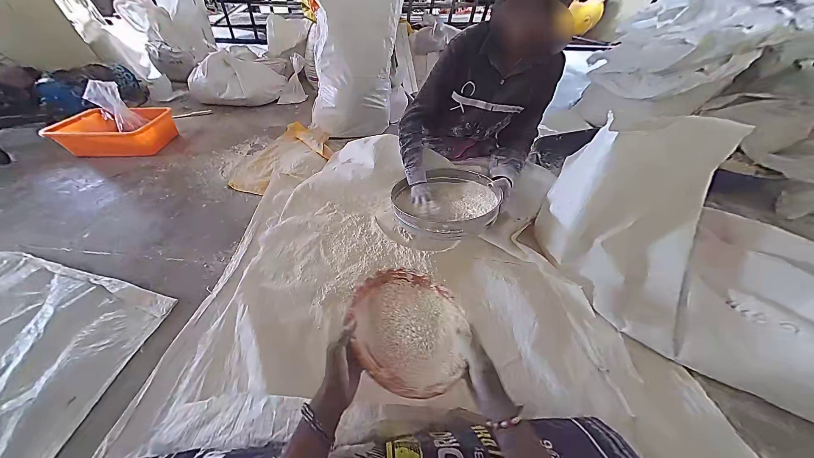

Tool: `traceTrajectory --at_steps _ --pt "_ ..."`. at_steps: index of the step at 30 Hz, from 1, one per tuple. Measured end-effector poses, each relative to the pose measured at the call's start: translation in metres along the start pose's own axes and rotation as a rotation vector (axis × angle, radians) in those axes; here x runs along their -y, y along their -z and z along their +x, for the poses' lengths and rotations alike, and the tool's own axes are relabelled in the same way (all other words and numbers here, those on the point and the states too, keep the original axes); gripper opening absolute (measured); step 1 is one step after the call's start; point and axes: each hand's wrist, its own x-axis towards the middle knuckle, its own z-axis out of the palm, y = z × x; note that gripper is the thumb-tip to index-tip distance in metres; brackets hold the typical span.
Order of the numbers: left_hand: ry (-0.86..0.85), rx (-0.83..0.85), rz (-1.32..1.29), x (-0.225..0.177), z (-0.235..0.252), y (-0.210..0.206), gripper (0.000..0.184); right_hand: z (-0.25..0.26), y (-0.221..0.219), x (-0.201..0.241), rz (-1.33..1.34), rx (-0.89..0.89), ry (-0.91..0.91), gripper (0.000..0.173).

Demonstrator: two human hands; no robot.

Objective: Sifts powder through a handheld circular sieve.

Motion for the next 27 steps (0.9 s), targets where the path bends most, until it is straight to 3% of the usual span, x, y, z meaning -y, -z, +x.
traceTrajectory --at_steps 2,3,5,6,9,11,13,14,18,20,22,23,26,27 --pt "0.009 -0.024 0.002 -0.001 0.0 -0.001 0.028 0.0 -0.003 -0.004 -0.031 0.027 0.023 0.065" --pt "0.015 0.066 0.053 -0.001 -0.003 0.001 0.036 0.007 0.003 -0.007 -0.048 -0.02 0.038 0.058" --pt "0.061 0.294 0.103 0.001 -0.004 0.01 0.071 0.019 0.013 -0.011 -0.035 -0.141 -0.004 0.049" --pt "0.051 0.293 0.104 0.002 -0.001 0.011 0.071 0.018 0.014 -0.01 -0.037 -0.146 -0.002 0.05" --pt "0.001 -0.021 -0.03 0.003 0.006 0.002 0.033 -0.001 -0.002 -0.006 -0.07 -0.02 0.061 0.058" --pt "0.018 -0.002 -0.007 0.001 0.002 0.0 0.029 0.002 -0.003 -0.008 -0.053 -0.029 0.075 0.058" --pt "0.037 0.273 0.044 0.003 -0.001 0.01 0.063 0.019 0.013 -0.012 -0.022 -0.088 0.023 0.051" --pt "0.04 0.333 0.052 0.002 0.0 0.013 0.071 0.022 0.018 -0.013 0.006 -0.107 -0.001 0.049" --pt "0.01 -0.104 -0.055 0.0 0.006 0.0 0.027 -0.006 -0.004 -0.004 -0.051 0.017 0.061 0.06" --pt "0.026 -0.002 0.003 0.0 -0.001 0.001 0.027 0.001 -0.001 -0.004 -0.049 -0.008 0.057 0.056" --pt "0.052 0.279 0.065 0.001 -0.005 0.01 0.06 0.015 0.014 -0.008 -0.008 -0.082 -0.005 0.05" --pt "0.051 0.329 0.08 0.0 -0.004 0.011 0.067 0.016 0.016 -0.007 0.016 -0.104 -0.025 0.049" --pt "-0.038 0.018 -0.029 0.001 0.003 0.004 0.032 -0.005 0.0 -0.008 -0.033 -0.006 0.069 0.06" --pt "-0.014 -0.037 -0.036 0.0 0.003 0.003 0.029 -0.006 -0.005 -0.008 -0.034 0.028 0.067 0.065"
